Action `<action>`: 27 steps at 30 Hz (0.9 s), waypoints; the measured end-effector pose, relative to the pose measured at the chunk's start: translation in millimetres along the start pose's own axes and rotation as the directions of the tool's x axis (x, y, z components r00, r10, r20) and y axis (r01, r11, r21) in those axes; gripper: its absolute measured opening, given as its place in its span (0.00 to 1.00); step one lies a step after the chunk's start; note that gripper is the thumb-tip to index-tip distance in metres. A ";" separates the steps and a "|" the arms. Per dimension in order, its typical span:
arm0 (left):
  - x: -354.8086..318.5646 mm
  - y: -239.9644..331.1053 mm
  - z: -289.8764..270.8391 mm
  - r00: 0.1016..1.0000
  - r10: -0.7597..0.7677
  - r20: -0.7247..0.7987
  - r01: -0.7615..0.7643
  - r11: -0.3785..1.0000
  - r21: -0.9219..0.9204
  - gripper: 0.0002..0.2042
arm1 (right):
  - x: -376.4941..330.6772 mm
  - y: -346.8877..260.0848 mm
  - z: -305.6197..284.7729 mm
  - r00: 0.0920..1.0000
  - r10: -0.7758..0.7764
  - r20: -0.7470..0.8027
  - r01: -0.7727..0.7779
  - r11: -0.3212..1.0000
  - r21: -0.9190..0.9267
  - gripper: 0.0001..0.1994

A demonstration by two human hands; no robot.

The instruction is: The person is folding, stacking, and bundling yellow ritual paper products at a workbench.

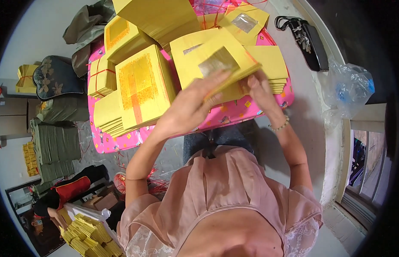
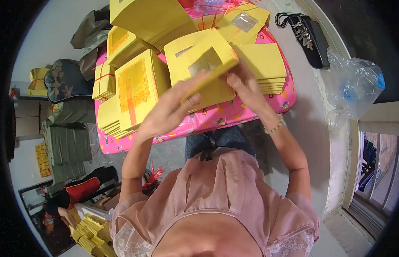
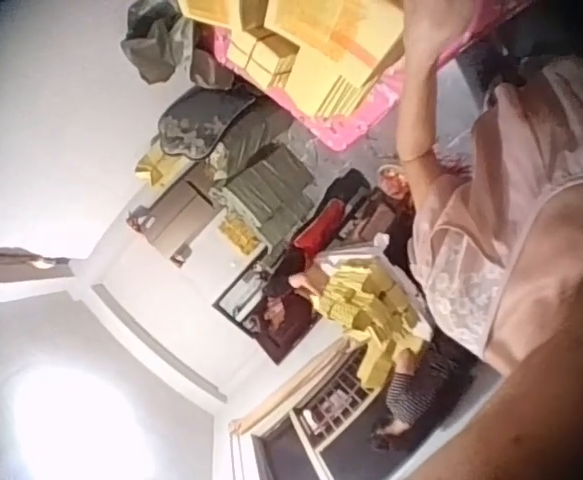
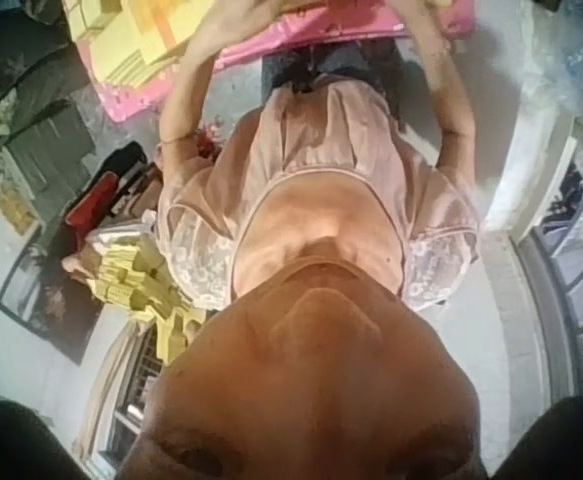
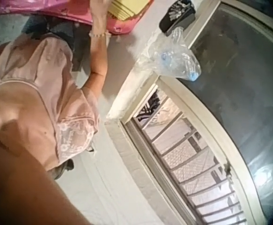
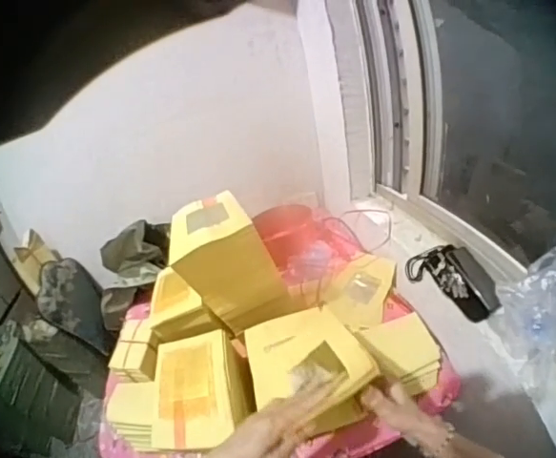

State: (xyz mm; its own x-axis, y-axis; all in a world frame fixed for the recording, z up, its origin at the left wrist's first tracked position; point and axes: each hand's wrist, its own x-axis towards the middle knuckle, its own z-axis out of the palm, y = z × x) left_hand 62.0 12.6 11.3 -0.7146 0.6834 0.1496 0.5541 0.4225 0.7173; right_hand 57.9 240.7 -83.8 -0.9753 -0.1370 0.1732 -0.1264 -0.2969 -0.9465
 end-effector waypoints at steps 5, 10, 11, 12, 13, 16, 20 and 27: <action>0.9 3.7 -2.7 0.957 0.022 0.289 0.025 0.987 -0.159 0.27 | -17.3 12.1 2.3 0.999 0.034 0.041 -0.038 0.994 0.100 0.37; 12.5 -4.7 -10.9 0.898 0.076 0.433 0.010 0.981 -0.193 0.29 | -16.7 -1.2 17.4 0.996 -0.013 0.092 0.006 0.997 0.079 0.39; 15.1 -3.9 -12.0 0.875 0.040 0.483 0.110 0.954 -0.278 0.29 | -15.5 -3.1 18.5 0.995 -0.045 0.091 0.036 0.994 0.100 0.39; 16.3 -5.1 -12.9 0.874 0.043 0.483 0.105 0.955 -0.276 0.29 | -15.5 -2.4 16.2 0.995 -0.049 0.090 0.040 0.994 0.098 0.39; 16.1 -8.2 -14.0 0.854 0.013 0.520 0.216 0.901 -0.377 0.30 | -15.8 -0.1 12.7 0.995 -0.040 0.096 0.031 0.996 0.084 0.40; 8.9 -22.0 -12.2 0.812 -0.077 0.578 0.434 0.742 -0.511 0.32 | -13.8 -2.4 16.9 0.996 -0.045 0.071 0.039 0.996 0.085 0.41; 3.5 -22.5 -11.8 0.774 -0.185 0.606 0.594 0.545 -0.592 0.33 | -15.2 0.7 21.9 0.998 -0.053 0.022 0.049 0.987 0.154 0.41; 15.6 14.2 2.3 0.925 -0.220 0.309 0.376 0.646 -0.664 0.28 | -22.9 -5.9 26.7 0.994 -0.038 -0.101 0.057 0.980 0.193 0.37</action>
State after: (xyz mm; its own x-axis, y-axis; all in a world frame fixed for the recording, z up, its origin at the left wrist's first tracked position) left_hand 59.7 30.6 22.2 -0.6512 0.7232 -0.2301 -0.1943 0.1342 0.9717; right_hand 85.8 220.3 -74.9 -0.9830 -0.0293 0.1811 -0.1450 -0.4807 -0.8648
